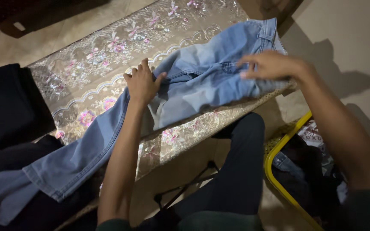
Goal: The person folds a black long-sleeved shirt and a pair of light blue jeans on a table. They smooth and align the garments, fold them into compact rectangles, and place the folded items on the table.
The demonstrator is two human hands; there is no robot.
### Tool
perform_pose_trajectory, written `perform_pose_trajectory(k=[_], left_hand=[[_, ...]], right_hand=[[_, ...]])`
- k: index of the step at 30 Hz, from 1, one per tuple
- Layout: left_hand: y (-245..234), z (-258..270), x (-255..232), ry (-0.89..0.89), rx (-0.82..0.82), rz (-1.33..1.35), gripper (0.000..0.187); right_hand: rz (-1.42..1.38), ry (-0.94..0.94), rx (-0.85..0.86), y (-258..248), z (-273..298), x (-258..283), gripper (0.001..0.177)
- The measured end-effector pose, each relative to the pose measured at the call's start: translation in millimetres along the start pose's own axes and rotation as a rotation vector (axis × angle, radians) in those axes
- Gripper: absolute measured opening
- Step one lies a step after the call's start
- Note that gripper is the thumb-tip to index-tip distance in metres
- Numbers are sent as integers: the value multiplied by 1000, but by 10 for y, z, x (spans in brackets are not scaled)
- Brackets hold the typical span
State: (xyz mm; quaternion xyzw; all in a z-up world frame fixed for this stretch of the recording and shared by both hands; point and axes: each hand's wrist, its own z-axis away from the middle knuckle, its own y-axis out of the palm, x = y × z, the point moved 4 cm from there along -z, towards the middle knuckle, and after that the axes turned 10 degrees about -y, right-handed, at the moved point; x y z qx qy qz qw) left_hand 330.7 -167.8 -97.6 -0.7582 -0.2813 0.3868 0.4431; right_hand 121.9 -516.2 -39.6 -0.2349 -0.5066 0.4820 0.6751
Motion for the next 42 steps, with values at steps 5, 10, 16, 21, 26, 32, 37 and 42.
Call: perform_pose_trajectory(k=[5, 10, 16, 21, 26, 32, 37, 42], left_hand=[[187, -265, 186, -105, 104, -2, 28], [76, -272, 378, -203, 163, 184, 34], [-273, -288, 471, -226, 106, 187, 20], [-602, -568, 405, -77, -273, -56, 20], [-794, -294, 330, 24, -236, -233, 75], [-1235, 693, 1281, -275, 288, -424, 113], [-1513, 1075, 1610, -336, 681, -405, 35], [-2002, 652, 1337, -141, 287, -373, 16]], right_hand=[[-39, 57, 266, 483, 443, 97, 53], [24, 68, -492, -92, 101, -464, 40], [349, -81, -702, -518, -769, -605, 48], [269, 119, -1028, -732, -1424, -688, 39], [237, 34, -833, -397, -1890, -679, 86], [369, -55, -782, 174, -1504, -450, 74], [309, -95, -804, 384, -1309, -216, 64], [391, -45, -853, 516, -1426, -163, 47]])
